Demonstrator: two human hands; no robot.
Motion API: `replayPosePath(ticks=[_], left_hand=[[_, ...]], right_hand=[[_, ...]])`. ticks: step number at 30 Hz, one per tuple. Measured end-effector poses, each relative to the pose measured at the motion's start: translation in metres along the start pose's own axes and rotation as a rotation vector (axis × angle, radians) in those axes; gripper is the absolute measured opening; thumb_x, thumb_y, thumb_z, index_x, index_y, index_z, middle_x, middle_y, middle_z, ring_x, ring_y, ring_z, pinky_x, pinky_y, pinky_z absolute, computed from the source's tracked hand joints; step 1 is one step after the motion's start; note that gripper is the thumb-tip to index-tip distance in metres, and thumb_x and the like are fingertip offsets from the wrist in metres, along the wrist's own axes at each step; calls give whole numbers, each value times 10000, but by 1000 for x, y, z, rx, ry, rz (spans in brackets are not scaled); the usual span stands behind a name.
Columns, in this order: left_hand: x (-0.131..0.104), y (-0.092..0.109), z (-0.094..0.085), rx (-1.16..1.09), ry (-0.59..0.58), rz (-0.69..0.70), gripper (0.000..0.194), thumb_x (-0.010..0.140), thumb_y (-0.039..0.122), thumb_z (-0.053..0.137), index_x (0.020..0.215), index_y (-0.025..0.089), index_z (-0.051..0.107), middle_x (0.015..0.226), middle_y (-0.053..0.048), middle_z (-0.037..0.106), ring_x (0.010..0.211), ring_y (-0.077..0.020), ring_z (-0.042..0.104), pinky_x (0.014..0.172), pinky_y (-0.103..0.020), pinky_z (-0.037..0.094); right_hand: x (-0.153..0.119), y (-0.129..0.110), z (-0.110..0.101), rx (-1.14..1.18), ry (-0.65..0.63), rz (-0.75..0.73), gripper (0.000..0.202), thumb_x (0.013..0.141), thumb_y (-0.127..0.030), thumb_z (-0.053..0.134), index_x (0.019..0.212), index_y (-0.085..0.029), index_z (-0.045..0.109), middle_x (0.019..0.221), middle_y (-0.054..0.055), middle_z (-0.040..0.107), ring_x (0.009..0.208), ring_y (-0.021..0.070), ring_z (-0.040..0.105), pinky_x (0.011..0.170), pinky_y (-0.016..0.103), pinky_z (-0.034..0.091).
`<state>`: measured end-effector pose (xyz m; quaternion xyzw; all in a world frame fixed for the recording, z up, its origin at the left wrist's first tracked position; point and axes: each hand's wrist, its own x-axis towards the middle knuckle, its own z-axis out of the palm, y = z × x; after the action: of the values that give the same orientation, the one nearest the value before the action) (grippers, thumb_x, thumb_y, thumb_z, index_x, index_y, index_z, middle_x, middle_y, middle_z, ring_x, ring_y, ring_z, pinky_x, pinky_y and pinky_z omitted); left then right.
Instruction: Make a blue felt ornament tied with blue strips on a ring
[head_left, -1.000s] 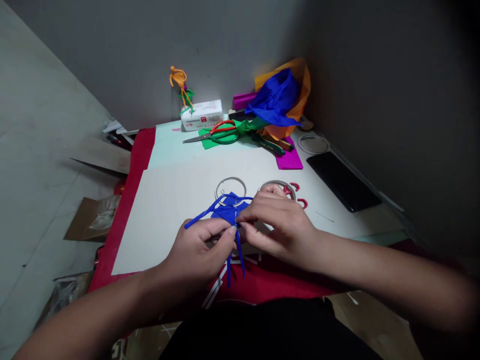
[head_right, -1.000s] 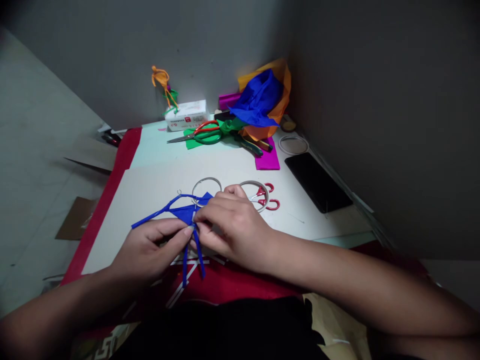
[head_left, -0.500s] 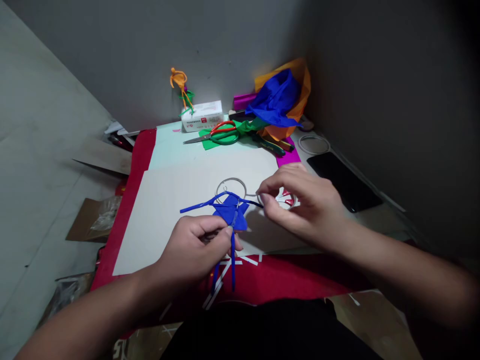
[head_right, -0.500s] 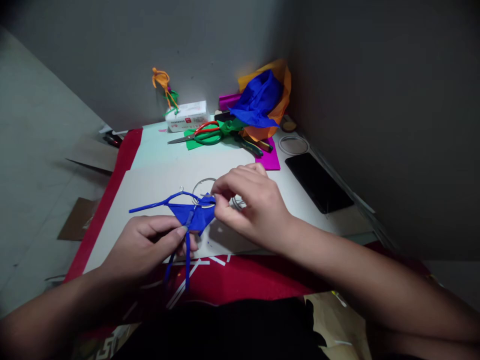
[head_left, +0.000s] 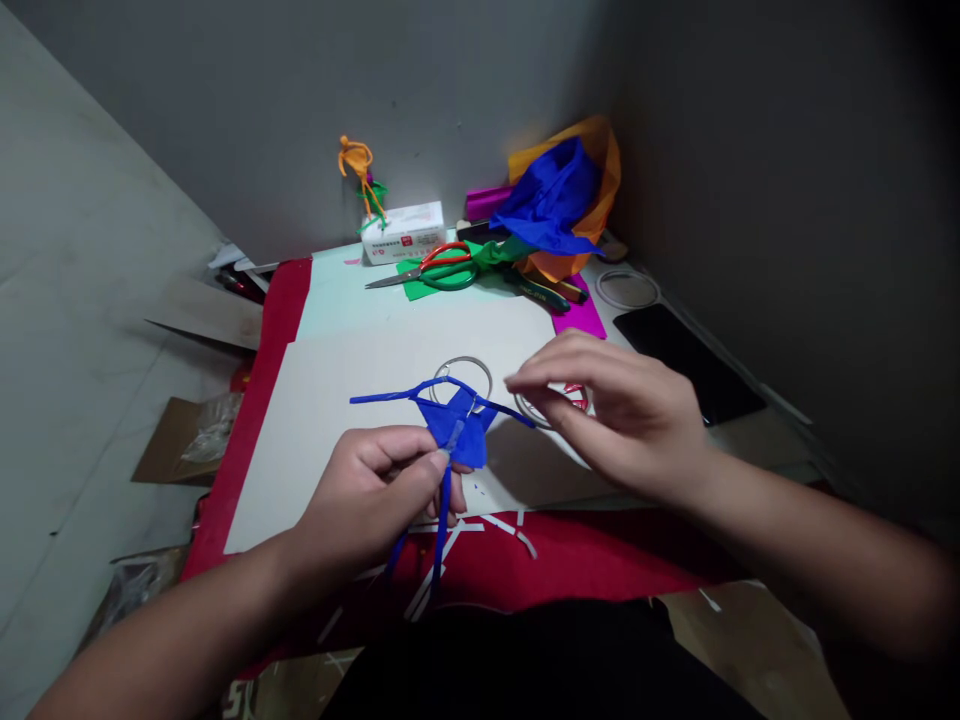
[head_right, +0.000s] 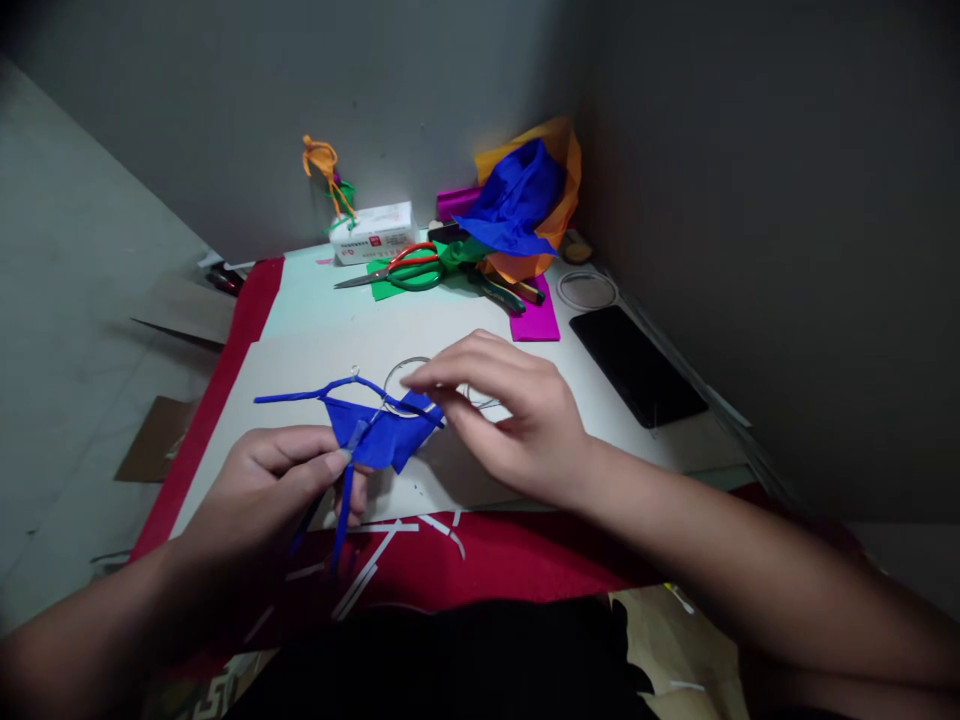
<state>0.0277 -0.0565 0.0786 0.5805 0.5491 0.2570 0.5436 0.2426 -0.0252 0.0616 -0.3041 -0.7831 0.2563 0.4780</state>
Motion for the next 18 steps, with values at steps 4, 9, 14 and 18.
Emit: replayPosePath(ticks=[4,9,14,18], left_hand=[[0,-2,3,133,12,211,255,794,176,522,578,153,653,540,-5,650,498,-109,575,509,-190,448],[0,-5,10,229,17,446,238,771,109,508,583,115,654,531,-20,646,480,-107,577,517,-191,453],[1,-8,11,326,58,506,236,774,77,498,595,114,647,534,-4,633,477,-87,567,524,-174,446],[0,-11,11,367,112,539,189,757,75,532,615,118,650,528,5,627,461,-82,557,503,-170,444]], right_hand=[[-2,3,10,308,-153,369,528,771,-200,673,1270,-209,502,1177,91,605,1038,196,589,861,347,503],[-2,2,22,692,-250,568,514,769,-141,657,1255,-172,494,1059,75,636,977,162,611,856,302,501],[-1,-3,22,687,-151,611,401,761,-142,669,1148,-156,565,881,30,654,791,116,621,770,250,501],[-2,-6,22,675,-97,650,346,726,-136,701,1058,-148,602,831,17,659,750,105,622,737,229,506]])
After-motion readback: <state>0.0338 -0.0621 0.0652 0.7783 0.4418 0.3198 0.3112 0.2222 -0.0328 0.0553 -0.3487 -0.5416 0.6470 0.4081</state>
